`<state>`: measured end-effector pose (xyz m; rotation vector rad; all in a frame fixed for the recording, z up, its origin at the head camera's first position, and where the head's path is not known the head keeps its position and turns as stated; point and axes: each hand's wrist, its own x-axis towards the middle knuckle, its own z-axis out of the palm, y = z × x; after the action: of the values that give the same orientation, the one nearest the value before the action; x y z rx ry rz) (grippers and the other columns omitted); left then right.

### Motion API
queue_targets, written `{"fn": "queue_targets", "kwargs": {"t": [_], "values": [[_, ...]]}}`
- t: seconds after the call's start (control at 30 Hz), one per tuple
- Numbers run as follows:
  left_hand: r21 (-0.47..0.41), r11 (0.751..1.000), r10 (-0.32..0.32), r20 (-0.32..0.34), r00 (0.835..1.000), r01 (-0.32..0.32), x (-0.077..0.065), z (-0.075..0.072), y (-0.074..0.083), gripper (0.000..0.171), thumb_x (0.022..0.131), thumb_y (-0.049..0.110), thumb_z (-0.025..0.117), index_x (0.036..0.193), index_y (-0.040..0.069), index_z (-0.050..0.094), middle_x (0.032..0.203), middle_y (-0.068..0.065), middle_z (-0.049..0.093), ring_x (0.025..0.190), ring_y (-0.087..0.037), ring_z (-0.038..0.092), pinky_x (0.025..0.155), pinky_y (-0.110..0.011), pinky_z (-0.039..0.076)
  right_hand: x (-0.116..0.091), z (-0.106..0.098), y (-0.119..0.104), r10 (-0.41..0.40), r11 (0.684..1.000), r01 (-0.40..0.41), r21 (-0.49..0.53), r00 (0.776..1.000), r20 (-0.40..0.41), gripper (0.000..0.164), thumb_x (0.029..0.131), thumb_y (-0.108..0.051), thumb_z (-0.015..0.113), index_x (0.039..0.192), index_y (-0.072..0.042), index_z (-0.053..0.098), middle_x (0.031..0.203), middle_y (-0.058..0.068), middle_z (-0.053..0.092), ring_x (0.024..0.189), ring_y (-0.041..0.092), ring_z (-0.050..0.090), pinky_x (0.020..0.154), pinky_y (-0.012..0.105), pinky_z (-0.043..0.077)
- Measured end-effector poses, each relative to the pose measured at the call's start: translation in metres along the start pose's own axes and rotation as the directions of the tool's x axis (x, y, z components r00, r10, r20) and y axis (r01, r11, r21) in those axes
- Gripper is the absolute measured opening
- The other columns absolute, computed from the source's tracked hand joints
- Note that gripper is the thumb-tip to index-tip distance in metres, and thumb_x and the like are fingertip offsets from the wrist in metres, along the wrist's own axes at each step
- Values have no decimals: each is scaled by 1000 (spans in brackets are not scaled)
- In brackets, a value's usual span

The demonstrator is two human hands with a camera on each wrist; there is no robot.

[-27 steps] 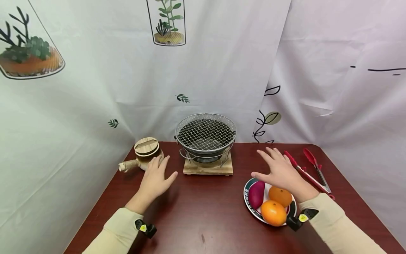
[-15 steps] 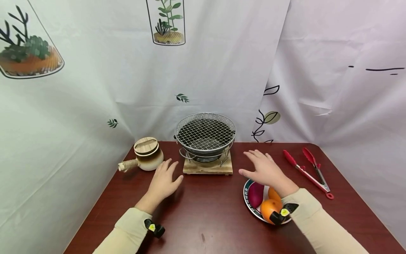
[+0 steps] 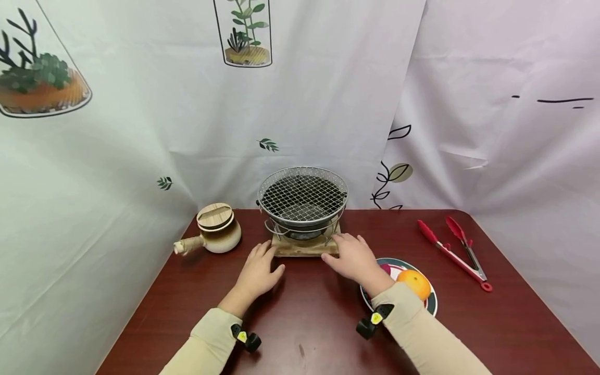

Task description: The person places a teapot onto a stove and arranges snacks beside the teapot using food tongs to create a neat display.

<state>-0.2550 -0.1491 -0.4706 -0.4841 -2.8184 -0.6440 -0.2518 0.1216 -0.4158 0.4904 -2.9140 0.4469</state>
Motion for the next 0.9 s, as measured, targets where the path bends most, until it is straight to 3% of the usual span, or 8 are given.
{"fn": "queue_targets", "kwargs": {"t": [0.33, 0.53, 0.67, 0.9], "values": [[38, 999, 30, -41, 999, -29, 0, 17, 11, 55, 89, 28, 71, 133, -3, 60, 144, -26, 50, 137, -51, 39, 114, -59, 32, -2, 45, -20, 78, 997, -78, 4, 989, -122, 67, 88, -40, 71, 130, 11, 60, 134, 29, 56, 123, 42, 56, 107, 55, 41], [35, 998, 58, -60, 997, -55, -1, 26, 14, 55, 88, 26, 72, 134, -2, 60, 145, -24, 48, 137, -51, 39, 114, -59, 31, -1, 69, -25, 104, 994, -100, 37, 984, -145, 66, 89, -39, 71, 133, 9, 59, 136, 27, 55, 120, 45, 57, 103, 52, 45], [42, 998, 49, -67, 997, -46, -2, 29, 14, 57, 87, 25, 72, 134, -3, 59, 146, -27, 48, 136, -52, 40, 112, -59, 33, -2, 81, -26, 97, 995, -93, 32, 980, -171, 68, 88, -38, 72, 136, 8, 57, 136, 28, 53, 114, 47, 59, 100, 52, 47], [55, 998, 29, -51, 998, -26, -2, 32, 16, 61, 88, 25, 73, 139, -4, 56, 145, -29, 47, 137, -50, 40, 113, -57, 33, -3, 98, -24, 51, 997, -67, -49, 961, -271, 63, 85, -36, 74, 129, 6, 60, 126, 24, 56, 116, 43, 56, 106, 51, 41]]}}
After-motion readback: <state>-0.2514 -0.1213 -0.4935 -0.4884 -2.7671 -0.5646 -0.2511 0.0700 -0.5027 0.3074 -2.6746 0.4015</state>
